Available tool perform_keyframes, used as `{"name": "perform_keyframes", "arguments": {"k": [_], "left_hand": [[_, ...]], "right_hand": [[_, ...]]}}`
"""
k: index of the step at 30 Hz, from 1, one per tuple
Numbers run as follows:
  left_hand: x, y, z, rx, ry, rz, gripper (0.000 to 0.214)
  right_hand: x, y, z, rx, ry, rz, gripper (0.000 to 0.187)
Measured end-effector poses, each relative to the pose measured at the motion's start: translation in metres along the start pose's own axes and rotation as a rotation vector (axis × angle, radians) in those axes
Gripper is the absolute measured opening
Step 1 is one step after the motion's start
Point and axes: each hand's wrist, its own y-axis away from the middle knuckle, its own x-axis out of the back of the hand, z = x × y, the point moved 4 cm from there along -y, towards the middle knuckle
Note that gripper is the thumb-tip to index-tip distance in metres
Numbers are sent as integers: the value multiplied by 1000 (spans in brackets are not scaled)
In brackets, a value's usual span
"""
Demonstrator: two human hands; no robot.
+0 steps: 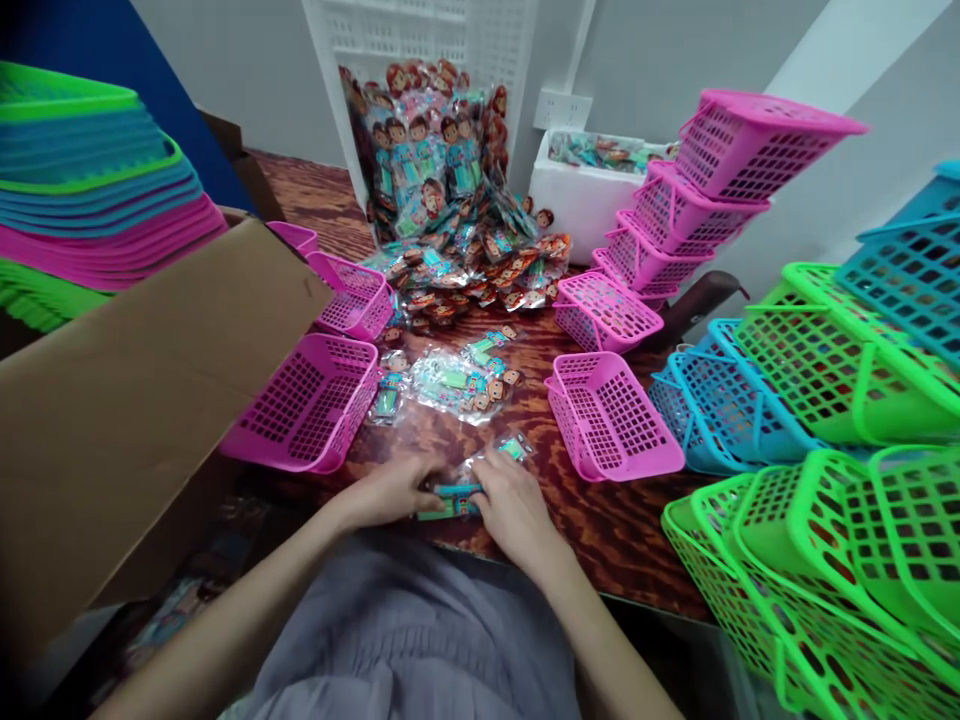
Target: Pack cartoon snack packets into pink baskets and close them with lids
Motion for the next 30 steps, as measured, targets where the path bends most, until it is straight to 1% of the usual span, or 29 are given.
{"name": "perform_keyframes", "arguments": {"k": [1, 2, 3, 4, 5, 7, 8, 9, 11, 12, 15, 17, 19, 20, 22, 23, 24, 25, 26, 27, 28, 29, 30], "left_hand": [[-3, 4, 4, -13, -40, 11, 14], [-6, 8, 8, -33, -90, 35, 9], [-9, 14, 10, -60, -148, 63, 9], [-10, 20, 12, -91, -211, 94, 12], [-11, 27, 12, -120, -269, 130, 15], [-11, 41, 5, -153, -318, 223, 15], [-11, 48, -1, -149, -300, 280, 22], [-13, 54, -8, -136, -271, 338, 38], [-22, 63, -22, -101, -225, 438, 72], [-30, 66, -26, -88, -212, 472, 81], [-55, 70, -27, -73, -178, 583, 86], [-64, 71, -21, -70, -163, 639, 85], [-65, 70, -14, -77, -191, 637, 81], [-62, 70, -10, -95, -234, 614, 76], [-55, 69, -3, -154, -359, 524, 58], [-51, 68, 0, -178, -422, 472, 45], [-47, 67, 2, -192, -477, 424, 32], [-44, 66, 4, -193, -520, 382, 22], [-41, 64, 6, -189, -553, 353, 15], [-39, 62, 8, -189, -585, 338, 11], [-38, 61, 10, -192, -617, 331, 9], [-39, 59, 13, -196, -648, 320, 9], [-40, 58, 14, -193, -675, 294, 10]], "right_hand": [[1, 6, -2, 15, 32, 49, 21], [0, 12, -4, 34, 55, 86, 34], [-1, 17, -5, 54, 68, 108, 46], [-3, 22, -4, 71, 73, 114, 54], [-5, 25, -4, 77, 75, 104, 57], [-10, 30, -1, 58, 76, 72, 49], [-11, 31, 0, 42, 75, 64, 44], [-11, 31, 0, 31, 71, 63, 40], [-11, 32, -2, 36, 51, 72, 40], [-12, 32, -5, 48, 38, 74, 42], [-17, 33, -17, 80, 19, 41, 45], [-20, 36, -25, 87, 19, 5, 43], [-18, 39, -30, 78, -21, -14, 41], [-16, 39, -30, 78, -79, -33, 37], [-10, 35, -26, 74, -270, -112, 26], [-6, 31, -20, 37, -358, -134, 22], [-2, 26, -11, -36, -395, -128, 25], [1, 20, 1, -148, -360, -91, 33], [5, 14, 13, -292, -257, -34, 40], [8, 9, 23, -436, -110, 23, 44], [9, 4, 30, -548, 43, 61, 46], [8, -2, 34, -610, 166, 73, 46], [5, -9, 33, -629, 243, 71, 47]]}}
